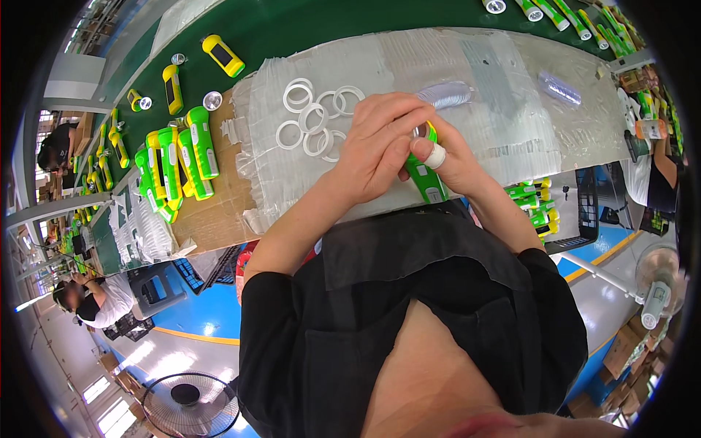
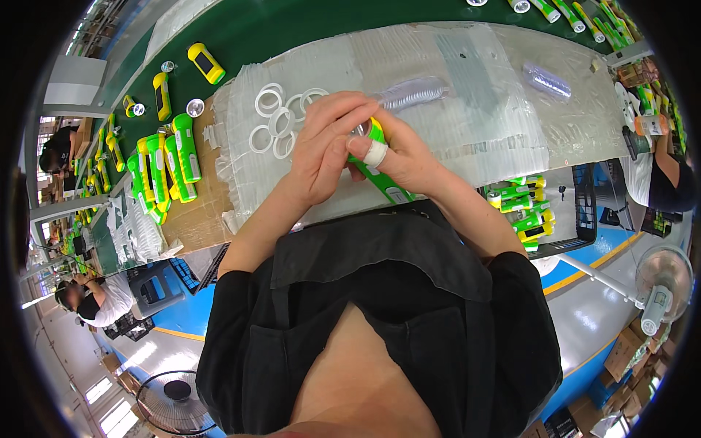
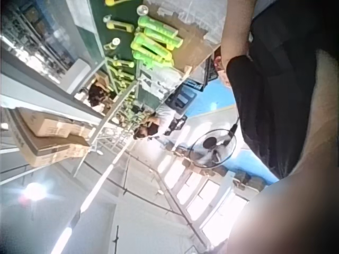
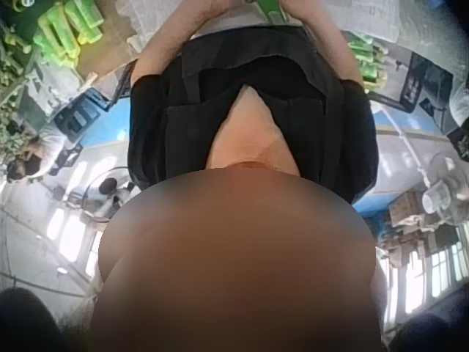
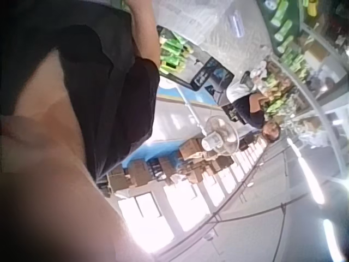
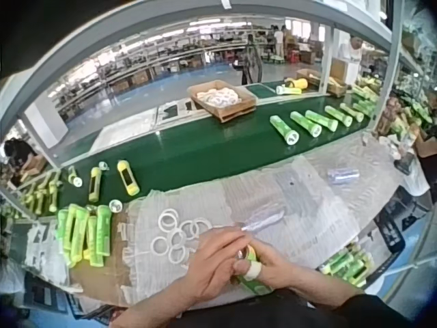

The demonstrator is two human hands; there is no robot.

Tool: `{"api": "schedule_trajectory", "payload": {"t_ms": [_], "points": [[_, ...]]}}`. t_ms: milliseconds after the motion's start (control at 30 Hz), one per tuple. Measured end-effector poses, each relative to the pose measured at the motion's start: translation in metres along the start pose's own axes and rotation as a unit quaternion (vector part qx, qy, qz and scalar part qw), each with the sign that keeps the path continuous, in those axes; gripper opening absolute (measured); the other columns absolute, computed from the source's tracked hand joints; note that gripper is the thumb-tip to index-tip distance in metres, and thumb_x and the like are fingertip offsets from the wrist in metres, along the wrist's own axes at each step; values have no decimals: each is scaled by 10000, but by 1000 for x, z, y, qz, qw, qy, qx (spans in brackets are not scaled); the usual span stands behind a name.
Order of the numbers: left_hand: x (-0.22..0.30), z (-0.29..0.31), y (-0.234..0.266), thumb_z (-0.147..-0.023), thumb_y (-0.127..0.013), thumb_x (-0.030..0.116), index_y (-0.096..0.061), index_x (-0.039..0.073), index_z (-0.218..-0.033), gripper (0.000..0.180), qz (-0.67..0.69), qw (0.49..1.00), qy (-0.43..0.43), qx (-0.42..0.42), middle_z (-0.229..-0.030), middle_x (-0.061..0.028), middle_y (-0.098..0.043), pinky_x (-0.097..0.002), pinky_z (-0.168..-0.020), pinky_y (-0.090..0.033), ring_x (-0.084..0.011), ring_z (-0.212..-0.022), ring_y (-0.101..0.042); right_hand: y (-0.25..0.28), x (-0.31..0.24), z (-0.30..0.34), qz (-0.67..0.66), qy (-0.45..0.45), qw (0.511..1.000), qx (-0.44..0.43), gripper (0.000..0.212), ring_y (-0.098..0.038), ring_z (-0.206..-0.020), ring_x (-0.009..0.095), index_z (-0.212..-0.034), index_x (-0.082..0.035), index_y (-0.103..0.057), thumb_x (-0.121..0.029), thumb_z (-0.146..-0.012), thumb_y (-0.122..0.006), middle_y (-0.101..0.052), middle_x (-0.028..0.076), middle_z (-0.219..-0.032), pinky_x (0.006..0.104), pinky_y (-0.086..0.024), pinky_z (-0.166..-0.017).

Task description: Assembling the lens and body components of various plastic flashlights on a production line.

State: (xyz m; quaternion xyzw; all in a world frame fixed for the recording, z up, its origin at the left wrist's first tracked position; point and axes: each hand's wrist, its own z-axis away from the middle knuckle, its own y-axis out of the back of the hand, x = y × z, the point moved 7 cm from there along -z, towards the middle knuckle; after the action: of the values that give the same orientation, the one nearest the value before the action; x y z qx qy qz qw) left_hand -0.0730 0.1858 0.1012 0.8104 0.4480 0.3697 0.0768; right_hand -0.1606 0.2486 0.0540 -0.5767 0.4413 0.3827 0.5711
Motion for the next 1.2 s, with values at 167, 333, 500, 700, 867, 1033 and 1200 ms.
{"api": "schedule_trajectory", "payload": {"t_ms": [167, 333, 500, 700, 867, 1033, 1200], "points": [[-4, 5, -4, -913, -461, 135, -621, 26, -1169, 321, -8, 1000, 0, 15, -1195, -135, -589, -434, -968, -376, -330, -1115, -546, 0, 10, 0, -35, 7, 999, 7, 460, -600, -733, 174, -1299, -59, -431, -341, -966, -578, -565, 83, -973, 300, -493, -668], [-8, -1, -6, -924, -492, 161, -615, 39, -1189, 317, 24, 999, 42, 11, -1224, -155, -574, -440, -990, -374, -333, -1129, -537, 11, -2, 1, -8, 47, 998, 48, 432, -603, -697, 173, -1242, -66, -461, -359, -950, -587, -590, 84, -919, 290, -483, -607], [-56, 7, 22, -853, -686, 269, -591, 83, -1252, 450, -140, 981, 133, -1, -1236, -129, -590, -433, -978, -371, -296, -1158, -530, 41, -23, -4, -30, 153, 984, 86, 468, -584, -648, 159, -1216, -61, -488, -403, -922, -618, -595, 93, -826, 290, -476, -581], [-74, 29, 6, -769, -766, 339, -631, 151, -1188, 478, -270, 942, 88, -179, -1170, -79, -627, -413, -908, -389, -267, -1112, -551, 29, -12, -20, -16, 148, 987, 61, 421, -579, -653, 154, -1217, -30, -482, -299, -929, -628, -593, 83, -842, 296, -476, -596], [-80, 32, 60, -685, -854, 157, -717, 56, -944, 309, -26, 973, 220, 71, -1158, -131, -631, -302, -670, -490, -198, -924, -630, 15, -15, -42, 1, 198, 979, 41, 362, -579, -661, 140, -1214, -35, -486, -191, -922, -631, -595, 68, -861, 288, -481, -604], [-33, 5, 68, -652, -860, 103, -741, 62, -965, 338, 69, 981, 143, 109, -1147, -109, -633, -264, -664, -487, -185, -914, -626, 6, -1, -50, 45, 163, 985, 25, 360, -591, -719, 120, -1218, -40, -487, -146, -913, -647, -595, 58, -907, 277, -499, -608], [-16, -6, 56, -616, -874, 180, -752, 98, -999, 410, -32, 994, 83, 60, -1096, -71, -623, -304, -671, -486, -194, -874, -582, 3, 1, -49, 71, 179, 981, 17, 397, -602, -736, 117, -1253, -40, -468, -158, -917, -642, -600, 58, -959, 262, -513, -623]]}}
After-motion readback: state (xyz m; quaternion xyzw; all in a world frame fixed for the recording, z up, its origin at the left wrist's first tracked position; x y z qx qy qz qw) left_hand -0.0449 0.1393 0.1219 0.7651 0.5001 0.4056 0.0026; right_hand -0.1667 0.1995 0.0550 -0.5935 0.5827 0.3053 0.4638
